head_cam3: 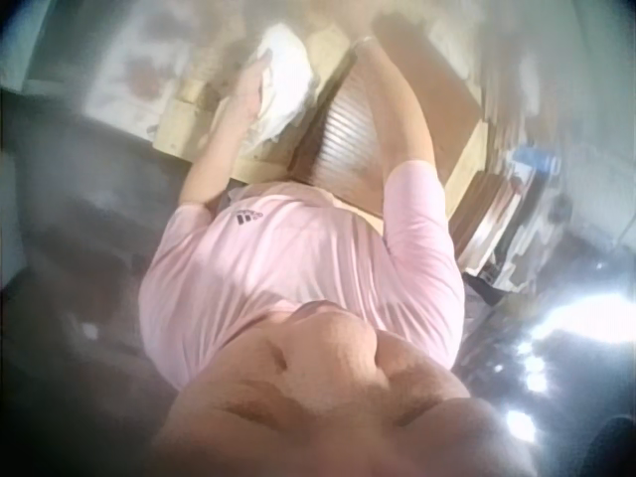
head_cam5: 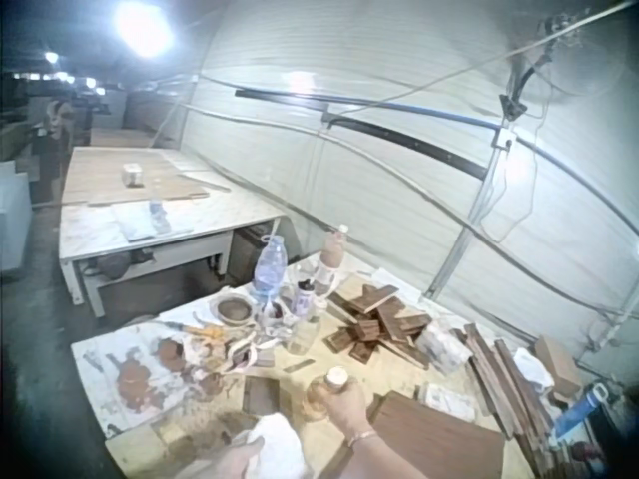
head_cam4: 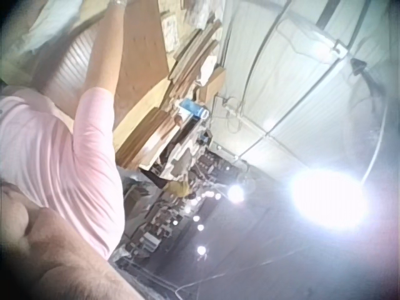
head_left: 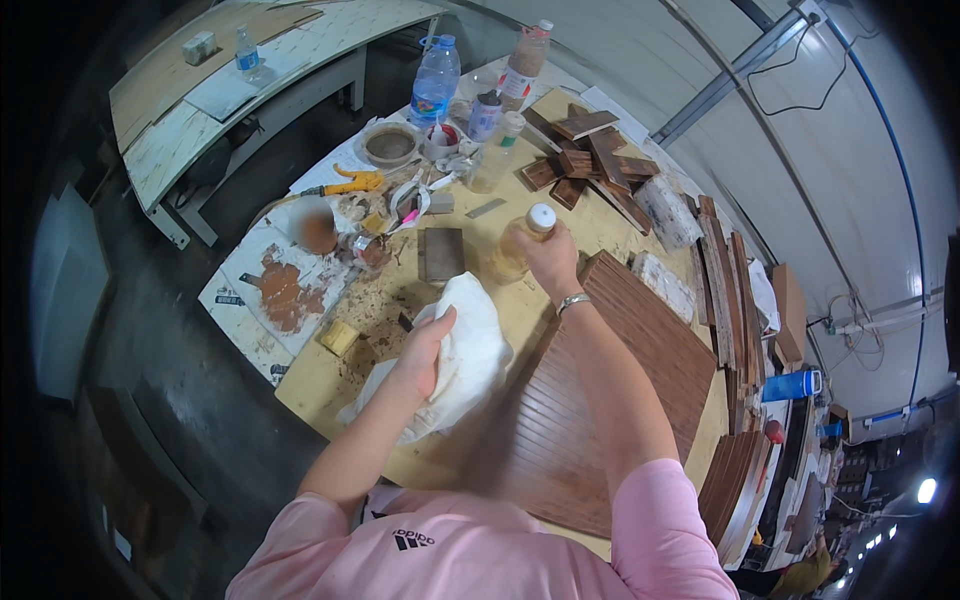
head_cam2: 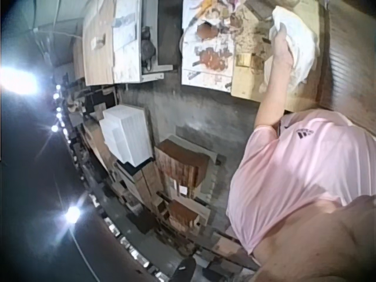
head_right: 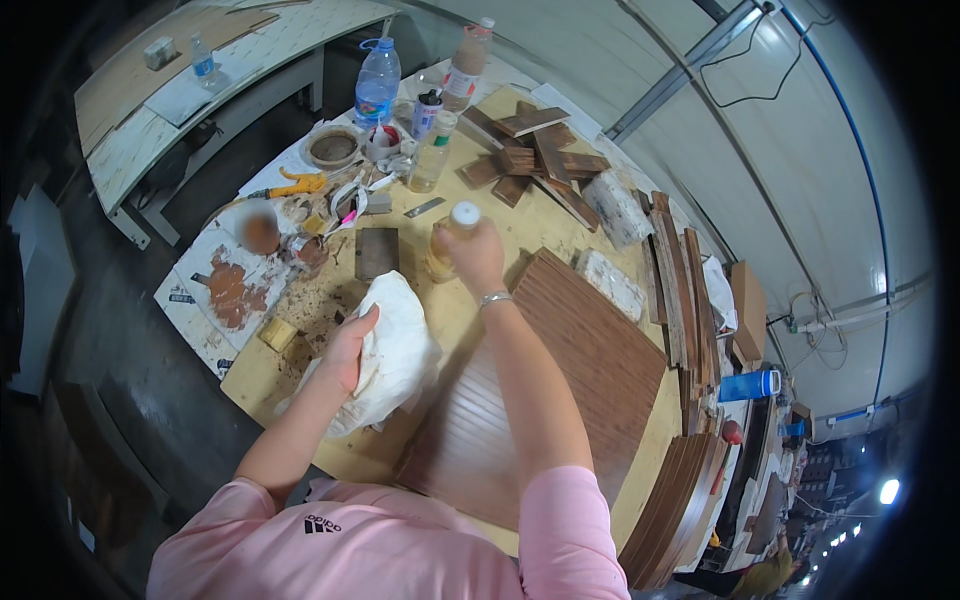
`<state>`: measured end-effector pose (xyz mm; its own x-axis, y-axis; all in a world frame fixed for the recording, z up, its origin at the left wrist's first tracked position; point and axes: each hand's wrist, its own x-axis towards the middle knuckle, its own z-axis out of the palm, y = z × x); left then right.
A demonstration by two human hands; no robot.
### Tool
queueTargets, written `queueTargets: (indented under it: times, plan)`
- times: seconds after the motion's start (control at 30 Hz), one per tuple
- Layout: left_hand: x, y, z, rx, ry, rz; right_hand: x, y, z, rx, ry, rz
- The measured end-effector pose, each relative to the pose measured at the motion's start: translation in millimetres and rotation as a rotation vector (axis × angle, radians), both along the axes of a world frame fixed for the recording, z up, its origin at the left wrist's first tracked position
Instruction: The person rubs a small block against a wooden panel and then pours liquid from a bottle onto a white cloth which they use to wipe the surface of the panel.
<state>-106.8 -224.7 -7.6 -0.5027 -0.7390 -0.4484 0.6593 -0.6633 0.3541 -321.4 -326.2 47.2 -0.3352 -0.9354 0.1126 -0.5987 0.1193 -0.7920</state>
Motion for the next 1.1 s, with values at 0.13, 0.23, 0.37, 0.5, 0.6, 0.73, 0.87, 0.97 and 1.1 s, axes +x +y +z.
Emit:
queueTargets:
  times: [0.13,0.23,0.37,0.5,0.6,0.73,0.87,0.97,1.1]
  plan:
    - [-8.0,-5.4,-1.0,-0.025,0.018,-0.014,4.8,15.8,-6.9,-0.177,0.020,0.196]
    - [-6.1,-7.0,-9.5,-0.008,0.001,0.023,21.9,27.8,3.5,-0.391,0.406,0.426]
    - [0.8,-10.0,-15.1,0.010,0.056,0.028,39.3,44.9,27.7,-0.365,0.761,0.626]
    - [0.9,-11.9,-13.1,0.037,0.145,0.032,41.7,50.2,25.8,-0.181,1.045,0.676]
    - [0.4,-11.9,-11.5,0.043,0.128,0.023,33.5,52.2,18.3,-0.105,1.183,0.720]
    - [-1.6,-11.8,-16.5,0.049,0.111,0.009,29.4,55.3,13.1,-0.098,1.352,0.725]
    - [-0.1,-10.0,-12.5,0.039,0.135,0.009,34.9,52.0,18.3,-0.007,1.362,0.732]
    - [1.1,-9.1,-10.5,0.027,0.125,0.005,37.2,51.9,25.2,0.083,1.335,0.729]
    - [7.4,-8.0,-3.5,-0.016,0.065,0.008,38.6,47.6,23.2,0.112,1.279,0.751]
